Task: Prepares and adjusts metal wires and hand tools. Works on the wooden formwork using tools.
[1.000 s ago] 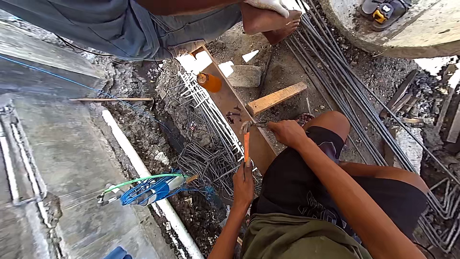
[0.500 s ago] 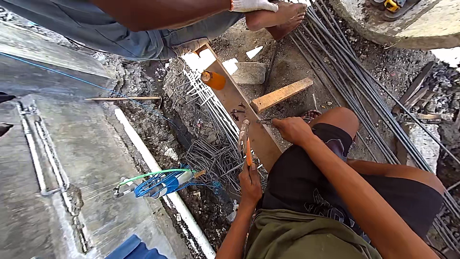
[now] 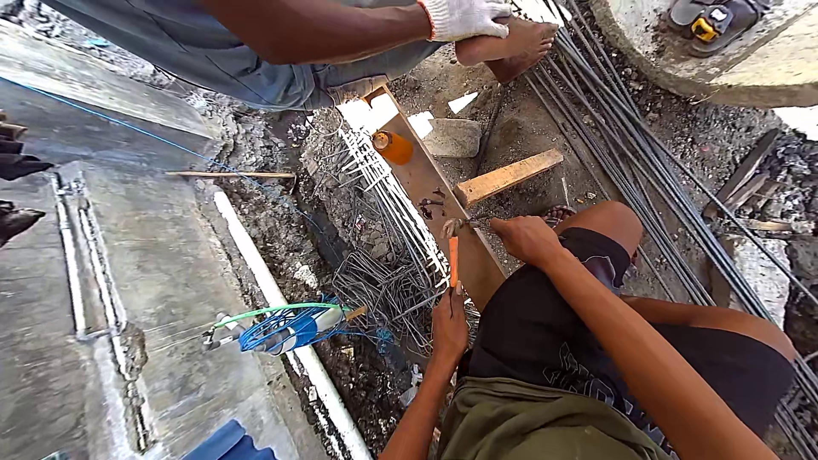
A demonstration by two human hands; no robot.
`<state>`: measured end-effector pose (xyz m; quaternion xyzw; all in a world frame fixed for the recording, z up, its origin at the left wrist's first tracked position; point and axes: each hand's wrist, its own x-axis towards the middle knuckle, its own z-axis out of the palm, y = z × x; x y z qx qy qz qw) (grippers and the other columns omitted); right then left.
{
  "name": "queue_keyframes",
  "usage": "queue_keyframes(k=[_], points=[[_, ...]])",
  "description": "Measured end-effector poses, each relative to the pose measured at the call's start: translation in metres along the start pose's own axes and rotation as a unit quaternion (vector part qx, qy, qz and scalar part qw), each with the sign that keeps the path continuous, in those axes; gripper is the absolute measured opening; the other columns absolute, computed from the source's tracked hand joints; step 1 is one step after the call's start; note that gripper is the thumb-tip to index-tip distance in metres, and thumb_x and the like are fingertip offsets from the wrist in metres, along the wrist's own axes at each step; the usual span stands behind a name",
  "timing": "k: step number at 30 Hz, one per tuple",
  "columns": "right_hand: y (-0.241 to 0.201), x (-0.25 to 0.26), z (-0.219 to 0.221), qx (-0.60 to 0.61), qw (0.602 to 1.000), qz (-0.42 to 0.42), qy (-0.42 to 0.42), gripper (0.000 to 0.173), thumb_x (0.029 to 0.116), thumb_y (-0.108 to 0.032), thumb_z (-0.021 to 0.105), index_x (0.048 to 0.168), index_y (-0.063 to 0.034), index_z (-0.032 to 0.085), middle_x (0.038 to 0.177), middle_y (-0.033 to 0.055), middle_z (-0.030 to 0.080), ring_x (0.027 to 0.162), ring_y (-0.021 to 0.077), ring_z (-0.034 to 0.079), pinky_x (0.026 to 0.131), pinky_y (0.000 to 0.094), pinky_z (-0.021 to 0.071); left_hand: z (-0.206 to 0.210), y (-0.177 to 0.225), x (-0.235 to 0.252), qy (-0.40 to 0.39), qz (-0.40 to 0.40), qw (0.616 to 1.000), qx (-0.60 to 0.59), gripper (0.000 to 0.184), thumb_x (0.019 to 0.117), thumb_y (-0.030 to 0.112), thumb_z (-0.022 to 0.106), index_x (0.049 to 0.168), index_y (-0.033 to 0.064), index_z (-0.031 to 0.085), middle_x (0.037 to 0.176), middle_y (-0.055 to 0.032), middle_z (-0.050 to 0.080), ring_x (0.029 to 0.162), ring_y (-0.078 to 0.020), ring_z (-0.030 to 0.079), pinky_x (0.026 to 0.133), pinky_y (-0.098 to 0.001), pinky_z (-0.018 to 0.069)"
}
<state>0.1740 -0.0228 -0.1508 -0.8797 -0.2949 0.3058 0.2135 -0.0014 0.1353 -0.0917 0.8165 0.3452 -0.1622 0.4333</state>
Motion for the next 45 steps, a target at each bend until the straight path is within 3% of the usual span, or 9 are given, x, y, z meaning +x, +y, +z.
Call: queue_keyframes(k=[5, 10, 15, 20, 26, 30, 36, 41, 45], points=[[0.005, 0.0, 0.008, 0.001, 1.0, -0.003, 0.022, 0.017, 0.1034, -0.023, 0.054, 0.11, -0.0199, 0.07, 0.083, 0.0104, 0.072, 0.079, 0.0347, 0.072, 0.065, 0.0554, 0.0551, 0.011, -0.021, -0.004, 0.1, 0.221, 0.969, -0.035, 0.06, 0.1096, 0.051, 0.028, 0.096, 0.0003, 0.056, 0.057, 0.0069, 0.038, 0.045, 0.0001, 0.038, 0.045, -0.0184, 0.0382], [0.003, 0.001, 0.004, 0.003, 1.0, -0.009, 0.014, 0.018, 0.1054, -0.026, 0.053, 0.11, -0.018, 0.069, 0.084, 0.011, 0.072, 0.081, 0.0349, 0.072, 0.068, 0.0548, 0.055, 0.006, -0.005, 0.004, 0.003, 0.017, 1.0, -0.005, 0.042, 0.1109, 0.028, 0.033, 0.093, 0.0019, 0.059, 0.06, 0.0034, 0.04, 0.049, -0.0081, 0.041, 0.051, -0.0272, 0.0396], [0.008, 0.001, 0.009, 0.003, 1.0, -0.01, 0.019, 0.02, 0.1061, -0.028, 0.052, 0.113, -0.0196, 0.069, 0.084, 0.011, 0.072, 0.08, 0.035, 0.072, 0.067, 0.0554, 0.0558, 0.014, -0.02, -0.001, 0.091, 0.226, 0.966, -0.087, 0.061, 0.1086, 0.056, 0.026, 0.093, 0.0043, 0.054, 0.057, 0.0104, 0.037, 0.045, 0.0032, 0.035, 0.044, -0.0154, 0.0355], [0.007, 0.002, 0.006, 0.003, 1.0, -0.011, 0.016, 0.019, 0.1056, -0.027, 0.052, 0.112, -0.0197, 0.068, 0.084, 0.0106, 0.072, 0.081, 0.0345, 0.072, 0.067, 0.0549, 0.0552, 0.007, -0.02, 0.002, 0.014, 0.049, 0.999, -0.011, 0.044, 0.1092, 0.029, 0.032, 0.086, 0.0026, 0.058, 0.059, 0.0049, 0.039, 0.049, -0.0058, 0.04, 0.051, -0.025, 0.0384], [0.01, 0.004, 0.004, 0.008, 1.0, -0.002, -0.026, 0.024, 0.1073, -0.026, 0.047, 0.119, -0.0196, 0.066, 0.091, 0.0132, 0.073, 0.087, 0.0372, 0.072, 0.071, 0.0572, 0.0553, 0.019, -0.027, -0.002, 0.088, 0.203, 0.969, -0.111, 0.06, 0.1074, 0.059, 0.027, 0.088, 0.0088, 0.052, 0.057, 0.0118, 0.036, 0.044, 0.0035, 0.034, 0.043, -0.0153, 0.034], [0.007, 0.001, 0.007, 0.0, 1.0, -0.011, 0.017, 0.017, 0.1049, -0.025, 0.053, 0.11, -0.02, 0.068, 0.084, 0.0097, 0.072, 0.081, 0.0333, 0.072, 0.067, 0.0545, 0.0556, 0.003, -0.01, 0.006, 0.038, 0.026, 0.998, -0.045, 0.044, 0.1099, 0.027, 0.029, 0.086, 0.0027, 0.056, 0.058, 0.0052, 0.037, 0.047, -0.0052, 0.038, 0.048, -0.0239, 0.0369], [0.01, 0.004, 0.002, 0.014, 0.999, 0.001, -0.034, 0.025, 0.1081, -0.028, 0.045, 0.118, -0.0182, 0.066, 0.091, 0.0136, 0.072, 0.089, 0.0369, 0.072, 0.074, 0.0571, 0.055, 0.008, -0.023, 0.0, 0.119, 0.196, 0.964, -0.138, 0.055, 0.1084, 0.057, 0.027, 0.087, 0.0116, 0.05, 0.056, 0.0129, 0.036, 0.043, 0.0029, 0.035, 0.042, -0.0159, 0.0344], [0.006, 0.0, 0.006, 0.014, 1.0, -0.005, 0.014, 0.018, 0.1053, -0.026, 0.052, 0.11, -0.0183, 0.068, 0.085, 0.011, 0.072, 0.083, 0.0345, 0.072, 0.069, 0.0551, 0.0551, 0.009, -0.023, 0.003, 0.068, 0.041, 0.997, -0.016, 0.042, 0.1093, 0.026, 0.032, 0.083, 0.0031, 0.056, 0.058, 0.0059, 0.036, 0.048, -0.0034, 0.038, 0.05, -0.0223, 0.037], [0.007, 0.0, 0.006, 0.021, 1.0, 0.003, -0.005, 0.021, 0.1063, -0.026, 0.05, 0.116, -0.02, 0.068, 0.089, 0.0123, 0.073, 0.087, 0.036, 0.072, 0.072, 0.057, 0.0556, 0.013, -0.031, -0.006, 0.123, 0.204, 0.968, -0.075, 0.06, 0.1085, 0.055, 0.026, 0.086, 0.0067, 0.053, 0.054, 0.0107, 0.034, 0.042, 0.0025, 0.033, 0.041, -0.0168, 0.0336]])
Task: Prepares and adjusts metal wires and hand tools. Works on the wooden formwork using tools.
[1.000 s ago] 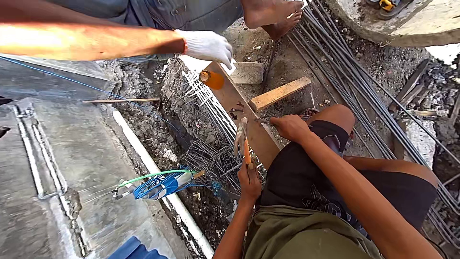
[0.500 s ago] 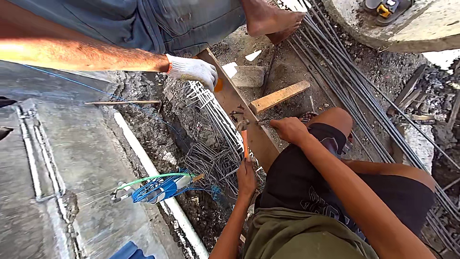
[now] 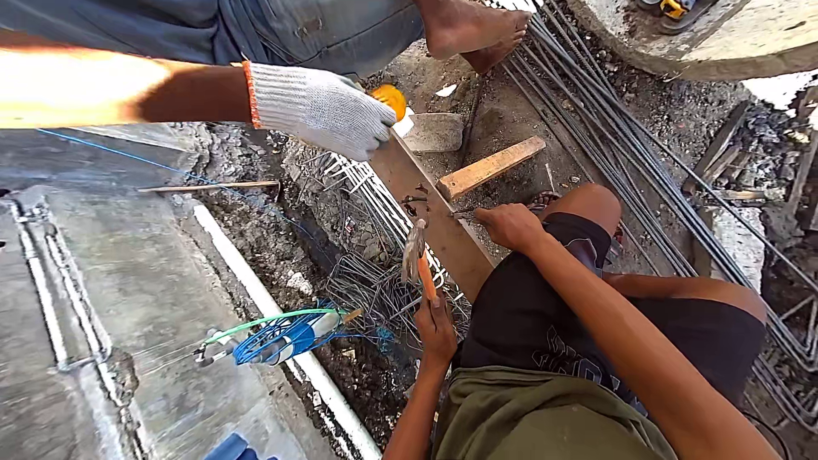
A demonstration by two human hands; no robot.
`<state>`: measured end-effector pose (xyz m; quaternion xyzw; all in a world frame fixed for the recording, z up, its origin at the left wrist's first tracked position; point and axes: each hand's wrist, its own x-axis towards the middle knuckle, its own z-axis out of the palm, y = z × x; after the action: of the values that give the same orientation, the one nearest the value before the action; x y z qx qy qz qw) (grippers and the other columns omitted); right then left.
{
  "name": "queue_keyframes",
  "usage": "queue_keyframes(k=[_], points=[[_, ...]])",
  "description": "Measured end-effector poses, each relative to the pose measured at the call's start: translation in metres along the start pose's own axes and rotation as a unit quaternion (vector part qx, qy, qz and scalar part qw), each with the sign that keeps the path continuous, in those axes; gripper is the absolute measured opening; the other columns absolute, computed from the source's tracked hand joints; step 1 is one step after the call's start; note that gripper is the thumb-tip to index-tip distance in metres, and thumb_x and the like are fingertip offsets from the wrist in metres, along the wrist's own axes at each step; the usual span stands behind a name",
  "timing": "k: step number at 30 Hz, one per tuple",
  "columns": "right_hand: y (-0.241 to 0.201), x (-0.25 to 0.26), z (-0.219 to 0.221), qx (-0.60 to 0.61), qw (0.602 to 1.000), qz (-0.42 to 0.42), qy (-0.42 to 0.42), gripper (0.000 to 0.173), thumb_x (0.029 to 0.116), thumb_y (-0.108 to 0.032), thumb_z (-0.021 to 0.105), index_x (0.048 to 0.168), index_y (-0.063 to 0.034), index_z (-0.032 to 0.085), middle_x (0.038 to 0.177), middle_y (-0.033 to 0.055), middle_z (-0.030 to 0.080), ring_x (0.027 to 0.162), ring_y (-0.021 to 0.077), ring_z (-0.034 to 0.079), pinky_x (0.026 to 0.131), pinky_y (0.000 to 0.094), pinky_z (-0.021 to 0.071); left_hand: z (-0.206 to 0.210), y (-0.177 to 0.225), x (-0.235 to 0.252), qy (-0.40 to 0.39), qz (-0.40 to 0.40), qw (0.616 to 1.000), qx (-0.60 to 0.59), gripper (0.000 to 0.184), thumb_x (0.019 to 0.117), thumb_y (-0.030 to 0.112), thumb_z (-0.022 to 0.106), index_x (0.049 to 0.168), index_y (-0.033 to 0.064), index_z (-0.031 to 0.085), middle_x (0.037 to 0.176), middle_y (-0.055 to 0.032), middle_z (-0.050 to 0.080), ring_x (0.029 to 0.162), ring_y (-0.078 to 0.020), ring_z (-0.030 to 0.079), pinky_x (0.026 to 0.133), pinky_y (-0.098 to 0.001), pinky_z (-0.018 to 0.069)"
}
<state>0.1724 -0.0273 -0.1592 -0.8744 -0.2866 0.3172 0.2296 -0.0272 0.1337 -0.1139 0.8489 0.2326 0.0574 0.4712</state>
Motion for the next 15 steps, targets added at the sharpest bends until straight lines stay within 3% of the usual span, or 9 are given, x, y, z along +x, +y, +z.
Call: queue_keyframes(k=[1, 2, 3, 5, 7, 11, 13, 14, 15], points=[[0.002, 0.003, -0.002, -0.003, 1.0, -0.001, -0.015, 0.023, 0.1072, -0.027, 0.048, 0.12, -0.0203, 0.066, 0.091, 0.0128, 0.073, 0.089, 0.0365, 0.072, 0.074, 0.0574, 0.0551, 0.001, -0.006, 0.001, -0.006, 0.021, 0.999, 0.024, 0.065, 0.1083, 0.057, 0.025, 0.088, 0.0032, 0.054, 0.055, 0.0084, 0.036, 0.043, 0.0012, 0.036, 0.043, -0.0177, 0.036], [0.003, 0.004, -0.002, -0.005, 1.0, -0.005, -0.02, 0.024, 0.1075, -0.028, 0.047, 0.121, -0.0209, 0.066, 0.091, 0.0128, 0.073, 0.089, 0.0365, 0.072, 0.074, 0.0574, 0.0549, 0.0, -0.009, 0.0, -0.027, 0.005, 0.997, 0.069, 0.064, 0.1101, 0.049, 0.026, 0.091, -0.0026, 0.058, 0.057, 0.0048, 0.039, 0.046, -0.0018, 0.04, 0.047, -0.0208, 0.0395], [0.001, 0.002, 0.001, -0.006, 1.0, -0.007, -0.015, 0.023, 0.1069, -0.028, 0.048, 0.12, -0.0215, 0.067, 0.09, 0.012, 0.073, 0.087, 0.0359, 0.072, 0.073, 0.0571, 0.0553, -0.001, -0.004, 0.0, -0.064, -0.058, 0.991, 0.107, 0.054, 0.1105, 0.035, 0.031, 0.093, -0.0055, 0.061, 0.06, 0.0011, 0.042, 0.051, -0.0067, 0.043, 0.052, -0.0264, 0.0417], [-0.003, 0.0, 0.001, -0.009, 1.0, -0.006, 0.011, 0.02, 0.1052, -0.027, 0.052, 0.114, -0.0211, 0.069, 0.086, 0.0106, 0.073, 0.083, 0.0345, 0.072, 0.07, 0.0557, 0.0558, -0.001, 0.013, 0.009, -0.101, -0.165, 0.974, 0.116, 0.043, 0.1105, 0.026, 0.034, 0.088, -0.001, 0.06, 0.061, 0.0012, 0.041, 0.053, -0.009, 0.043, 0.055, -0.0286, 0.0408], [-0.003, 0.002, -0.008, -0.003, 1.0, 0.002, -0.001, 0.023, 0.107, -0.027, 0.049, 0.117, -0.0188, 0.068, 0.09, 0.0134, 0.073, 0.088, 0.0369, 0.072, 0.074, 0.0571, 0.0553, 0.001, 0.026, 0.009, -0.07, -0.13, 0.986, 0.077, 0.043, 0.1083, 0.027, 0.033, 0.082, 0.0028, 0.057, 0.058, 0.0065, 0.037, 0.048, -0.0029, 0.038, 0.05, -0.022, 0.0367], [0.001, 0.004, -0.005, -0.008, 1.0, -0.003, -0.029, 0.027, 0.1089, -0.029, 0.043, 0.12, -0.0186, 0.065, 0.09, 0.0143, 0.072, 0.089, 0.0377, 0.072, 0.074, 0.0576, 0.0551, 0.007, 0.011, -0.001, -0.014, 0.015, 1.0, 0.022, 0.062, 0.1085, 0.055, 0.028, 0.086, 0.0038, 0.055, 0.056, 0.0092, 0.036, 0.044, 0.0024, 0.035, 0.043, -0.0163, 0.0352], [-0.001, 0.002, -0.003, -0.007, 1.0, -0.005, -0.026, 0.025, 0.1078, -0.027, 0.045, 0.119, -0.0185, 0.066, 0.091, 0.0141, 0.072, 0.088, 0.0373, 0.072, 0.073, 0.0575, 0.0551, 0.003, 0.007, 0.001, -0.067, -0.059, 0.99, 0.109, 0.055, 0.1104, 0.036, 0.031, 0.091, -0.0049, 0.061, 0.06, 0.0002, 0.044, 0.051, -0.0079, 0.045, 0.053, -0.0274, 0.043], [-0.003, 0.001, -0.004, -0.007, 1.0, -0.005, -0.017, 0.023, 0.107, -0.026, 0.048, 0.118, -0.0187, 0.067, 0.09, 0.0135, 0.072, 0.087, 0.0367, 0.072, 0.073, 0.0569, 0.0551, 0.001, 0.016, 0.008, -0.11, -0.134, 0.977, 0.125, 0.049, 0.1118, 0.029, 0.033, 0.093, -0.0057, 0.063, 0.065, -0.0035, 0.046, 0.058, -0.0138, 0.047, 0.06, -0.0338, 0.0439], [-0.004, 0.0, -0.004, -0.01, 1.0, -0.006, 0.0, 0.021, 0.1061, -0.026, 0.051, 0.115, -0.0194, 0.068, 0.087, 0.0125, 0.073, 0.085, 0.0358, 0.072, 0.071, 0.0561, 0.0556, 0.0, 0.024, 0.012, -0.122, -0.168, 0.97, 0.125, 0.045, 0.1115, 0.027, 0.034, 0.091, -0.0028, 0.062, 0.064, -0.0016, 0.044, 0.057, -0.0126, 0.046, 0.059, -0.0324, 0.0427]])
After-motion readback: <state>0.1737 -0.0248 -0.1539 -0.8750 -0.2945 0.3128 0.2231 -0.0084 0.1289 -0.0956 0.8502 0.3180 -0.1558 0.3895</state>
